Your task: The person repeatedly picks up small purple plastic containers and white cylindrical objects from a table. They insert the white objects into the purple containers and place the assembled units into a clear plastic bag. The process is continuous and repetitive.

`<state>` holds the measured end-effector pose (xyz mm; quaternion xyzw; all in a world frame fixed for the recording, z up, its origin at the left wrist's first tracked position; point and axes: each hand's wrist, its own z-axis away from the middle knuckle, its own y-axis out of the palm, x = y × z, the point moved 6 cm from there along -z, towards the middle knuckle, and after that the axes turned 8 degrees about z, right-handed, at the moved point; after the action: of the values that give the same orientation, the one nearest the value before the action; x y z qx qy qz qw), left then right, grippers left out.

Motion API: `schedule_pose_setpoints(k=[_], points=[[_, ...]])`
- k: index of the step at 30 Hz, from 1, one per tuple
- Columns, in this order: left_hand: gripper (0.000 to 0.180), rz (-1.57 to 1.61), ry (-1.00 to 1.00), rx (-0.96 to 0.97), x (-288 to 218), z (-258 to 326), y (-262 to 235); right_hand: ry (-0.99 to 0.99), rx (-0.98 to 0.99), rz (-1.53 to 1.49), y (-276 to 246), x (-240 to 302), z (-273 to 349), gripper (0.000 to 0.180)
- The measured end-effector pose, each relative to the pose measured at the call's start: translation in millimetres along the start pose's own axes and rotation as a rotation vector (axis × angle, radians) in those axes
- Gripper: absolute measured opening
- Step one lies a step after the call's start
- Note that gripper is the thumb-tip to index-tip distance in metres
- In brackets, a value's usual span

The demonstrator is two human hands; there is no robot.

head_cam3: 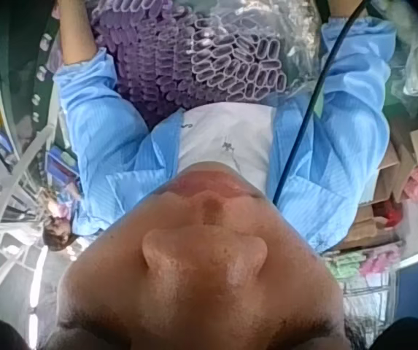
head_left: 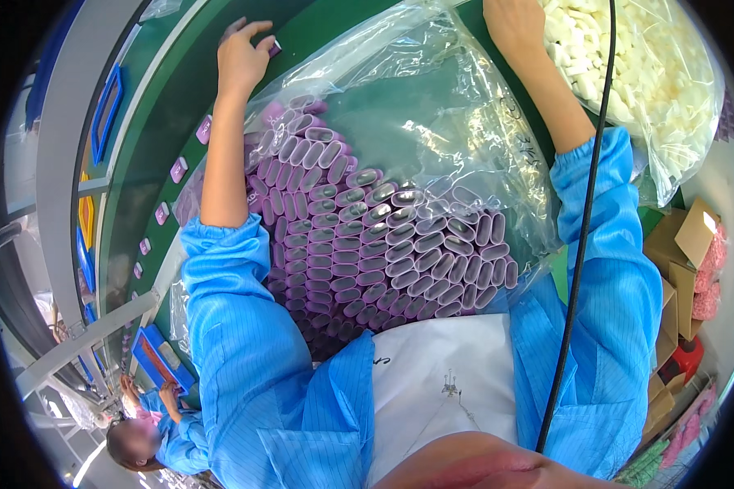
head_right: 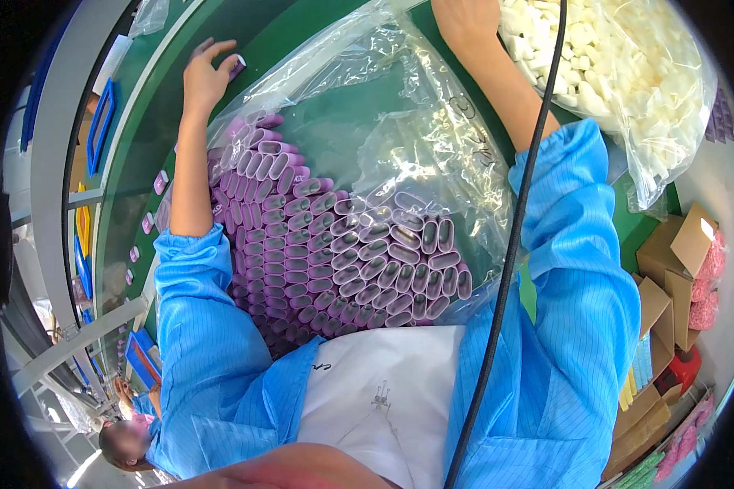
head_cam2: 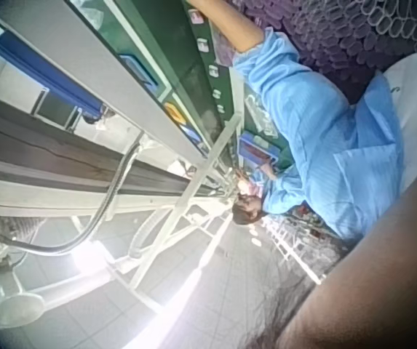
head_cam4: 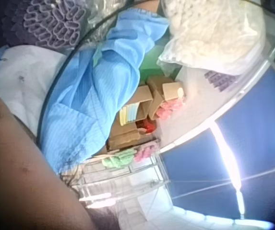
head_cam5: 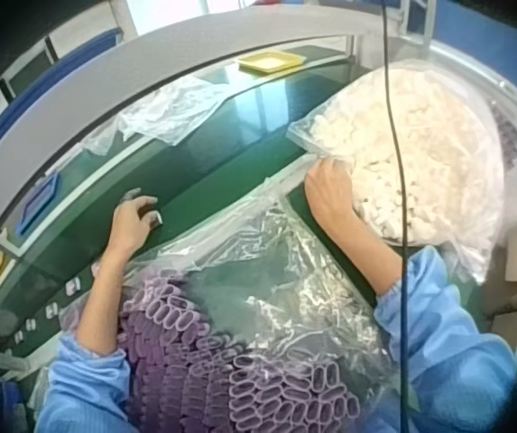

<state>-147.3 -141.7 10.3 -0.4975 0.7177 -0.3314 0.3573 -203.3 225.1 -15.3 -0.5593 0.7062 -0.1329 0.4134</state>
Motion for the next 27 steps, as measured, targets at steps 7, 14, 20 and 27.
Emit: schedule_pose_setpoints(k=[7,14,20,27], points=[[0.023,0.485,0.049,0.315,-120.7,-7.1,-38.5,-0.088,-0.021,-0.227,5.6,19.2,-13.8,0.023],[0.021,0.418,0.088,0.313,-144.4,1.7,-24.0,0.153,-0.032,-0.277,28.0,7.2,-30.8,0.044],[0.023,0.433,0.079,0.378,-133.3,4.3,-12.5,0.256,0.475,-0.557,31.3,4.0,-18.1,0.039],[0.027,0.476,0.158,0.502,-141.6,5.9,-24.0,0.007,0.010,-0.745,-73.5,-13.9,57.6,0.026]])
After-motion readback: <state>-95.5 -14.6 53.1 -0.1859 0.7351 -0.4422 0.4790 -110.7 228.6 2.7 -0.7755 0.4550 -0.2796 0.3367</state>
